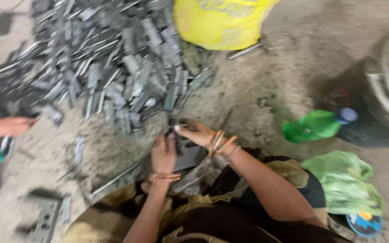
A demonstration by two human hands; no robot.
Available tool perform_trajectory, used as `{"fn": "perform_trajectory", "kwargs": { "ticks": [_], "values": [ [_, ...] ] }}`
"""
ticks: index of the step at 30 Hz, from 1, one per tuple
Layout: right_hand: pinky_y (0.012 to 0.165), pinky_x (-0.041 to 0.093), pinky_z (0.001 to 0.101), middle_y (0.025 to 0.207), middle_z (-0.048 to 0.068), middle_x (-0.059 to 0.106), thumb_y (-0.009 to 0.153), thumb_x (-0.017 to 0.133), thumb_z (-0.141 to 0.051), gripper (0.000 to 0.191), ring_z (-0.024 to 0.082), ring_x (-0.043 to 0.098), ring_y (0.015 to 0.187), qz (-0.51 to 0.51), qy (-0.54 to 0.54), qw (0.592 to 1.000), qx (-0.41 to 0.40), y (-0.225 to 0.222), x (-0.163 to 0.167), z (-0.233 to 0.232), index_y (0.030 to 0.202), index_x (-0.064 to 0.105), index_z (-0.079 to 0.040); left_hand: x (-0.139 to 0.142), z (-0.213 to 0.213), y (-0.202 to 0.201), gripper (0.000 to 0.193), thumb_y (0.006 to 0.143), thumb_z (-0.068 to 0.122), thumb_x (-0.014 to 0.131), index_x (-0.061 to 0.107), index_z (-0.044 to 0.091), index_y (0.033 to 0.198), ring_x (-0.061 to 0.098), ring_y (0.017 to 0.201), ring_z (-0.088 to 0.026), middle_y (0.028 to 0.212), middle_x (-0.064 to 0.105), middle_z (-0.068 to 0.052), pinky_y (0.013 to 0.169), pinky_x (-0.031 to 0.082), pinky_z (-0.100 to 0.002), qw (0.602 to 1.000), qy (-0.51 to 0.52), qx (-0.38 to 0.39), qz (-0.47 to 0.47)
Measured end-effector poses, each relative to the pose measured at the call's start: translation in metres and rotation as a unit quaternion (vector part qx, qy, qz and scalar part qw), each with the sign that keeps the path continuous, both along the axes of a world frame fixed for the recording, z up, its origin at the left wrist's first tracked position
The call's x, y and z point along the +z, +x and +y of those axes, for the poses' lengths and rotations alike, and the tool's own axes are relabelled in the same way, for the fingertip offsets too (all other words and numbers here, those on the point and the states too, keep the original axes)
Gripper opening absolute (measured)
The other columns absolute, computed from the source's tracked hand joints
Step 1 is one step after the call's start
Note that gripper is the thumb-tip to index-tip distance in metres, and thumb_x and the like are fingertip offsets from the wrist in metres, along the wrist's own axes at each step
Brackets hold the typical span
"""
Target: The person sits on the floor and repeatedly picks up small metal brackets and rods, inserts the rods into the brackets, and places the assembled units into a growing pile. The person also briefly picks up a green plastic bottle and sets it aside before resuming assembly.
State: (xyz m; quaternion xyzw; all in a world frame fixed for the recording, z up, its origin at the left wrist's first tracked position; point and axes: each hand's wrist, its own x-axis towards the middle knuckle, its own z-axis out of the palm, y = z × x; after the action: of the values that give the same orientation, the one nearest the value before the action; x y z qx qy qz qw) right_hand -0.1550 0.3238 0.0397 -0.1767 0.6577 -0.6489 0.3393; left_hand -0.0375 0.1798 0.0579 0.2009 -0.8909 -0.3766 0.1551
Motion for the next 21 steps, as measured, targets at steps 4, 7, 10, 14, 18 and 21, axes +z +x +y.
{"fn": "perform_trajectory", "kwargs": {
  "ticks": [4, 7, 10, 14, 18, 21],
  "values": [
    [0.08, 0.053, 0.0378, 0.107, 0.01, 0.073, 0.095, 0.068, -0.043, 0.058, 0.02, 0.063, 0.09, -0.019, 0.043, 0.996, -0.074, 0.007, -0.052, -0.01, 0.128, 0.067, 0.005, -0.013, 0.011, 0.002, 0.024, 0.1, 0.024, 0.062, 0.06, 0.002, 0.111, 0.065, 0.066, -0.045, 0.076, 0.066, -0.024, 0.059, 0.048, -0.054, 0.991, -0.09, -0.099, 0.023],
    [0.072, 0.054, 0.0298, 0.101, 0.006, 0.072, 0.098, 0.068, -0.04, 0.051, 0.012, 0.063, 0.083, -0.018, 0.054, 0.996, -0.073, -0.005, -0.068, 0.006, 0.122, 0.066, 0.004, -0.026, -0.007, 0.009, 0.026, 0.099, 0.026, 0.066, 0.063, 0.004, 0.112, 0.066, 0.074, -0.045, 0.083, 0.068, -0.023, 0.065, 0.051, -0.053, 0.988, -0.062, -0.085, 0.114],
    [0.068, 0.055, 0.0362, 0.096, 0.008, 0.062, 0.099, 0.074, -0.036, 0.052, 0.016, 0.057, 0.08, -0.008, 0.095, 0.993, -0.072, -0.009, -0.075, 0.013, 0.123, 0.066, 0.009, -0.038, -0.052, 0.024, 0.025, 0.099, 0.025, 0.065, 0.062, 0.004, 0.11, 0.064, 0.072, -0.042, 0.082, 0.067, -0.021, 0.064, 0.051, -0.051, 0.988, 0.016, 0.111, 0.106],
    [0.08, 0.056, 0.0323, 0.11, 0.014, 0.073, 0.084, 0.083, -0.03, 0.065, 0.018, 0.069, 0.095, 0.081, 0.132, 0.985, -0.074, -0.015, -0.073, 0.008, 0.132, 0.061, 0.008, -0.056, -0.118, 0.055, 0.023, 0.099, 0.025, 0.064, 0.062, 0.003, 0.108, 0.062, 0.069, -0.039, 0.08, 0.065, -0.019, 0.062, 0.05, -0.048, 0.849, 0.164, 0.497, -0.072],
    [0.092, 0.056, 0.0387, 0.117, 0.024, 0.073, 0.077, 0.089, -0.028, 0.072, 0.03, 0.072, 0.104, 0.288, 0.281, 0.914, -0.052, -0.018, -0.06, 0.0, 0.134, 0.061, 0.005, -0.069, -0.144, 0.07, 0.022, 0.099, 0.024, 0.064, 0.061, 0.003, 0.105, 0.06, 0.067, -0.035, 0.078, 0.063, -0.016, 0.06, 0.049, -0.046, 0.76, 0.261, 0.58, -0.133],
    [0.098, 0.054, 0.0411, 0.121, 0.022, 0.072, 0.074, 0.091, -0.027, 0.07, 0.034, 0.071, 0.108, 0.357, 0.341, 0.869, -0.026, -0.012, -0.048, -0.01, 0.136, 0.065, -0.006, -0.076, -0.15, 0.071, 0.021, 0.099, 0.023, 0.063, 0.061, 0.003, 0.104, 0.058, 0.065, -0.032, 0.076, 0.062, -0.015, 0.058, 0.049, -0.044, 0.746, 0.275, 0.593, -0.126]
  ]
}}
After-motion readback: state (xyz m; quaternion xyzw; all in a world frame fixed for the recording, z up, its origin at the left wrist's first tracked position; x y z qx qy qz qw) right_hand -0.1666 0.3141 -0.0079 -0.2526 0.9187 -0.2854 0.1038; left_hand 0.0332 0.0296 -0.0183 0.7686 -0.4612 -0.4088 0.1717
